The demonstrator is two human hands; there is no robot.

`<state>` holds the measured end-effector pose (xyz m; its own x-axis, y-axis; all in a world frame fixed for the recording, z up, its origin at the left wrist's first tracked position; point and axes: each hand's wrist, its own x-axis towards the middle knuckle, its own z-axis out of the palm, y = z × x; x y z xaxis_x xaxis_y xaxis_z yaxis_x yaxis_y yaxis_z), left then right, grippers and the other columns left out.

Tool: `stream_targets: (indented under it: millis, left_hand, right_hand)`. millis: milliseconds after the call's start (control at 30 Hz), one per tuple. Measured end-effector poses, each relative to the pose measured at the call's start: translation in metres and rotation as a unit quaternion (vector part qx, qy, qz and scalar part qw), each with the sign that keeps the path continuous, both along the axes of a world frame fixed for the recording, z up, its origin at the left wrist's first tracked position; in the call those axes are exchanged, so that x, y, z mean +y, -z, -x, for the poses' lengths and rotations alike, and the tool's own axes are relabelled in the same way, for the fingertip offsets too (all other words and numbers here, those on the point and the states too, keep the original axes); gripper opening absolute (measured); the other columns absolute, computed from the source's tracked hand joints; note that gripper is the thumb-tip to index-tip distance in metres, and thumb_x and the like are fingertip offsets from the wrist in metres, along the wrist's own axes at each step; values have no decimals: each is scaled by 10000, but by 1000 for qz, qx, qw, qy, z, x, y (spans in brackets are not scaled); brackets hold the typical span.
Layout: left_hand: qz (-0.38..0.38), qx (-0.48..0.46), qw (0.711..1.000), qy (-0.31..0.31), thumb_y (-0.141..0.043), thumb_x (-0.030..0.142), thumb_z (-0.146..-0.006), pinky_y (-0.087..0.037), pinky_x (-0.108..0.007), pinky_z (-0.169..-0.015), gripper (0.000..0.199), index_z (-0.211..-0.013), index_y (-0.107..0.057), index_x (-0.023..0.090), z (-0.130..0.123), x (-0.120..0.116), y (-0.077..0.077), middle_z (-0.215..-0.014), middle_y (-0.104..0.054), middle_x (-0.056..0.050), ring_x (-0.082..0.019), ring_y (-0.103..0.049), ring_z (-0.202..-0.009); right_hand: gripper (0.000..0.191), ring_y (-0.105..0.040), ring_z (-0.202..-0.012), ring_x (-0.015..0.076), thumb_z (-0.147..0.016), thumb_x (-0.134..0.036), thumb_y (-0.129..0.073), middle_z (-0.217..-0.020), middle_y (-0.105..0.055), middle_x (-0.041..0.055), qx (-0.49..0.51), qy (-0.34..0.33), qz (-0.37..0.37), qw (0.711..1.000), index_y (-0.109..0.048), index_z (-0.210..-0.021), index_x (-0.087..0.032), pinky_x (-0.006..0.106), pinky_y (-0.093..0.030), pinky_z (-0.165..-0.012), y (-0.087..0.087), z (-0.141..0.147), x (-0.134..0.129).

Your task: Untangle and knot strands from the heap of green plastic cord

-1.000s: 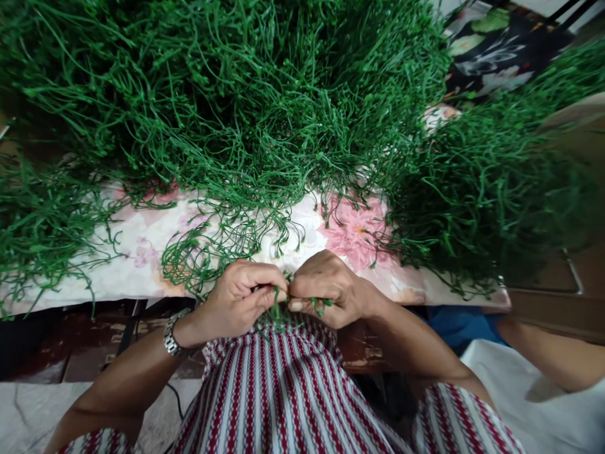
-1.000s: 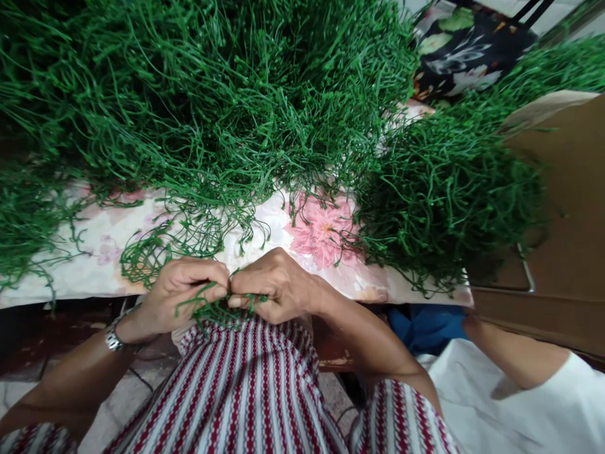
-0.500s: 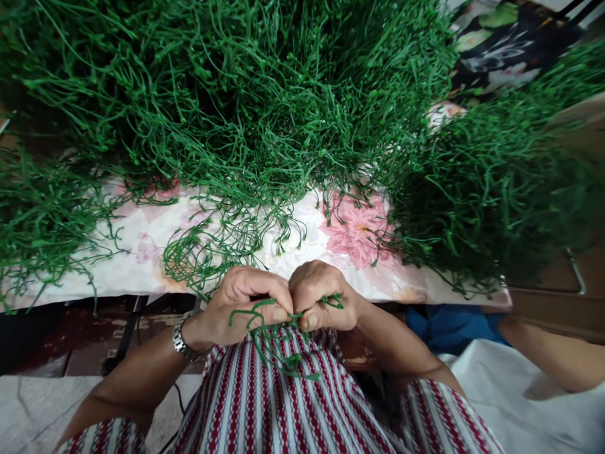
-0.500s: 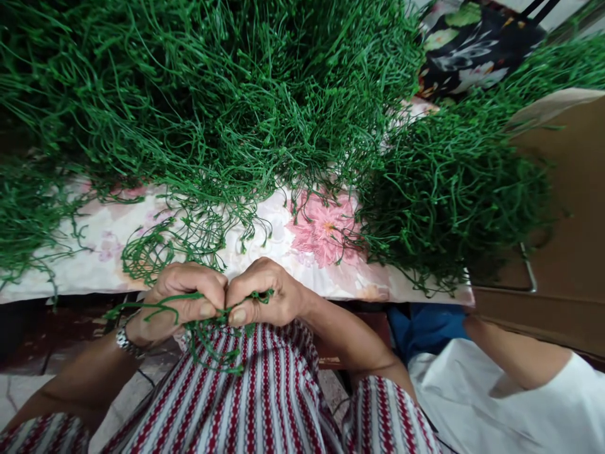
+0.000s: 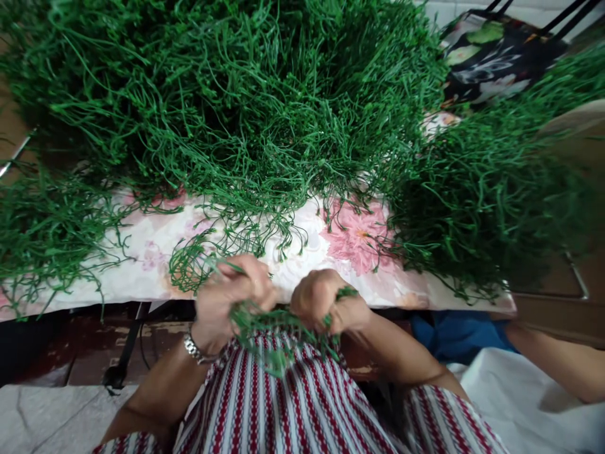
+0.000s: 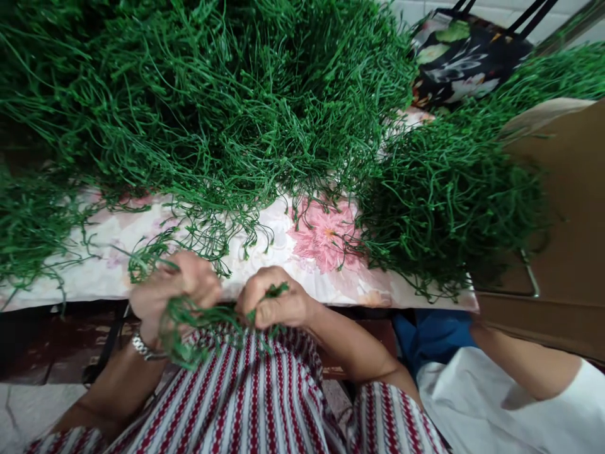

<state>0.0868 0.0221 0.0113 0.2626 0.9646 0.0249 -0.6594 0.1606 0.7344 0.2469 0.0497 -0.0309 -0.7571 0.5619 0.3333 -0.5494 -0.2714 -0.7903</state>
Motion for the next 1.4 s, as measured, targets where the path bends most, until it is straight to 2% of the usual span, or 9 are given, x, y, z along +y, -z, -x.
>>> stream_targets:
  millis: [200, 433, 567, 900, 1000, 1167, 1233, 1267, 1400]
  left_hand:
    - [-41, 170, 982, -75, -639, 221, -754, -344, -207, -458, 84, -707, -677, 163, 4, 11, -2, -586, -570, -15, -95, -497, -519]
    - [-20, 285, 948, -141, -674, 277, -715, -254, -200, -395, 132, -686, -663, 149, 10, 17, 7, -591, -575, -3, -62, -400, -433]
    - [35, 258, 948, -184, -684, 244, -691, -236, -183, -374, 97, -690, -658, 151, 11, 16, 10, -580, -563, 12, -49, -382, -416]
    - [39, 279, 952, -119, -666, 247, -721, -274, -191, -465, 101, -732, -670, 147, 7, 8, 16, -572, -523, 7, -77, -399, -516]
    - [29, 289, 951, -110, -663, 248, -733, -297, -195, -484, 98, -737, -672, 150, 7, 7, 17, -600, -560, -3, -85, -431, -539]
    - [31, 300, 947, -110, -668, 260, -733, -302, -206, -479, 110, -722, -667, 150, 6, 4, 16, -592, -560, -5, -96, -446, -533]
    - [25, 304, 946, -109, -668, 261, -733, -298, -206, -475, 108, -722, -669, 154, 5, 4, 16, -588, -558, -3, -95, -442, -530]
    - [21, 307, 945, -108, -668, 264, -733, -299, -207, -475, 110, -719, -670, 155, 5, 4, 15, -593, -563, -4, -95, -442, -532]
    - [9, 325, 940, -102, -662, 279, -736, -307, -216, -476, 131, -714, -666, 150, 6, 4, 17, -621, -576, -16, -102, -440, -537]
  right_hand:
    - [242, -342, -415, 49, -811, -355, -587, -518, -409, -53, -63, 152, 12, 986, -501, -688, -166, 184, -248, -402, -12, -12, 15]
    - [239, -445, -551, 76, -837, -343, -574, -611, -496, -4, -199, 254, -188, 928, -561, -722, -134, 208, -346, -508, -35, -42, 32]
    - [133, -494, -597, 93, -813, -249, -609, -651, -540, 9, -275, 331, -304, 850, -582, -745, -139, 231, -384, -564, -50, -63, 34]
    - [55, -512, -621, 104, -773, -143, -625, -700, -561, 16, -415, 468, -466, 626, -609, -817, -172, 240, -406, -560, -78, -101, 31]
    - [43, -533, -678, 116, -767, -172, -628, -736, -564, 26, -442, 548, -502, 502, -585, -770, -170, 253, -439, -612, -93, -114, 29]
    - [221, -541, -1014, 233, -870, -336, -487, -956, -590, 124, -572, 668, -456, 136, -578, -834, -138, 391, -428, -833, -129, -162, 52]
    - [299, -509, -1070, 285, -864, -384, -491, -1053, -570, 177, -660, 647, -375, 68, -590, -916, -107, 427, -403, -831, -130, -184, 75]
    - [323, -504, -1073, 297, -855, -391, -504, -1080, -567, 193, -700, 619, -348, 75, -596, -950, -96, 421, -398, -820, -127, -194, 89]
    - [462, -562, -1003, 250, -867, -419, -478, -1145, -590, 209, -793, 484, -277, 244, -551, -1184, -91, 341, -381, -763, -103, -218, 131]
